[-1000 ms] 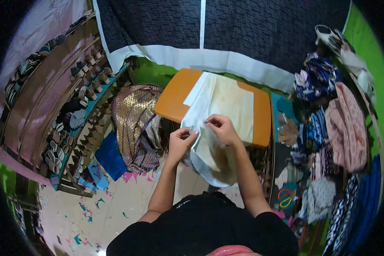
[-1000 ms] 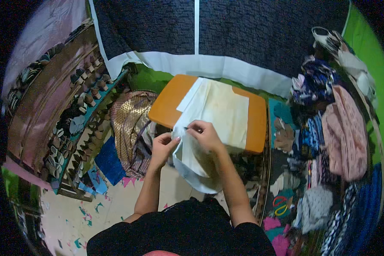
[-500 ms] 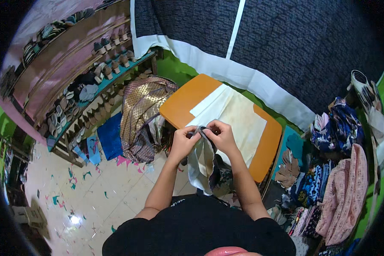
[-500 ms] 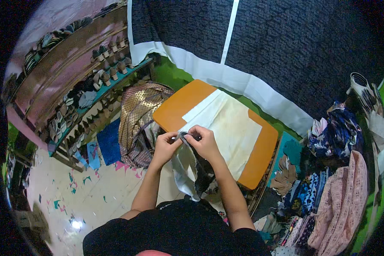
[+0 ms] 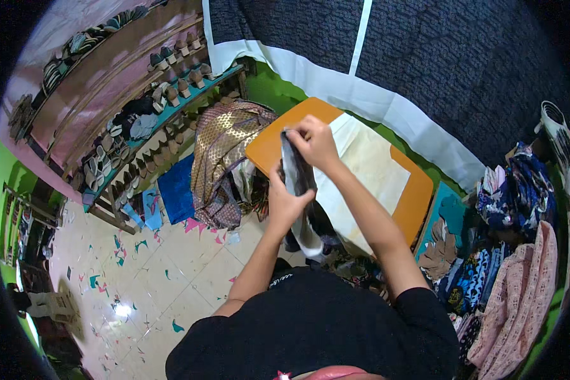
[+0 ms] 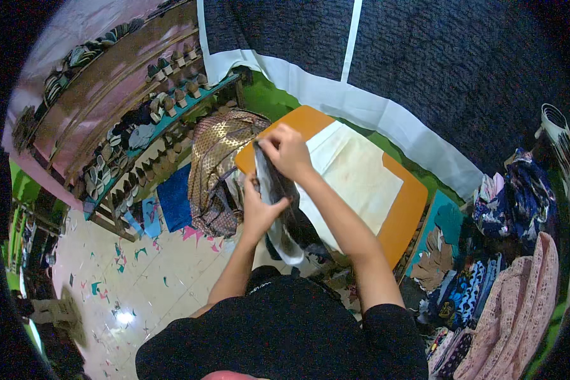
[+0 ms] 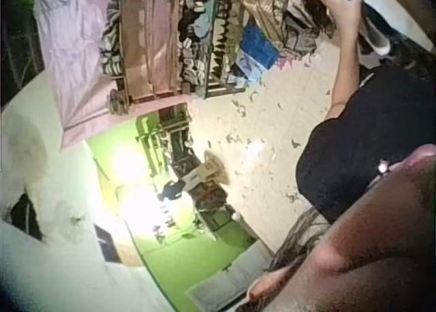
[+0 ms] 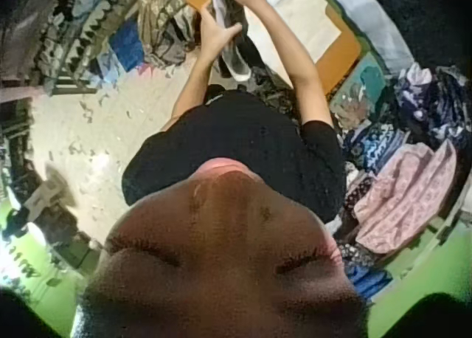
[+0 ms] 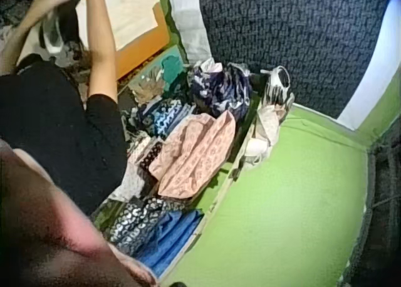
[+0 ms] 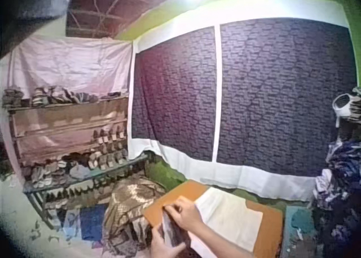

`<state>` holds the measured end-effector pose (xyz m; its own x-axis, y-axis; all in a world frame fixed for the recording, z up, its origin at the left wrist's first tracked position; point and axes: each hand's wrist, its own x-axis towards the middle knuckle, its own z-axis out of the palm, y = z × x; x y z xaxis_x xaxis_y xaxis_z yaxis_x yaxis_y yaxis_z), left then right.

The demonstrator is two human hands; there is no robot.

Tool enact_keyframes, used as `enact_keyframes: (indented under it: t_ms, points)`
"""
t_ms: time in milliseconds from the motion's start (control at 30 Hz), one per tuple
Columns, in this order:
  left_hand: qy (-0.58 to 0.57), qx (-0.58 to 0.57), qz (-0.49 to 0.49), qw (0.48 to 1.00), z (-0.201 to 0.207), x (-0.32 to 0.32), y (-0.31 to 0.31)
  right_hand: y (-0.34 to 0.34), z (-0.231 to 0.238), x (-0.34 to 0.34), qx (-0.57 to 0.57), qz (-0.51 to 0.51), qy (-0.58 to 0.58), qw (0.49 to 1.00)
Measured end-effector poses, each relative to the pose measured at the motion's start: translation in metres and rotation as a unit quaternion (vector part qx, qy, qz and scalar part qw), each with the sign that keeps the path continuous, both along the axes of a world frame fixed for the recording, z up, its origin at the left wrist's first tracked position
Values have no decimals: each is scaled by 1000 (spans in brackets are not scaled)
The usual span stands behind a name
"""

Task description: Folding various fabric pieces on a table in a workshop.

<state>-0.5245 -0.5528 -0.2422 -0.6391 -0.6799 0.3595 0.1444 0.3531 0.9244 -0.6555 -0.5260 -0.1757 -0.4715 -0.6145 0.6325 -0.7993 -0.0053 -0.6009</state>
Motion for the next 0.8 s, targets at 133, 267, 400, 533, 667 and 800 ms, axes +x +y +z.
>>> enact_keyframes:
  t_ms: [133, 267, 400, 533, 667, 800]
  points:
    - [-355, -116, 15, 927, -45, 3, -2, -32, 27, -53, -103, -38, -13, 994]
    - [-179, -117, 133, 968, -74, -14, -56, -32, 35, -128, -94, -110, -27, 989]
    - [-135, -57, 76, 986, -31, -55, -134, -15, -8, -215, -73, -182, -110, 974]
    - [-149, -127, -100, 976, -14, -146, -198, 20, -40, -278, -13, -285, -199, 937]
    - [-242, -281, -237, 898, -7, -272, -226, 75, -56, -335, 109, -335, -318, 880]
    - [-262, -350, -332, 836, -21, -438, -210, 123, -58, -380, -128, -327, -519, 779]
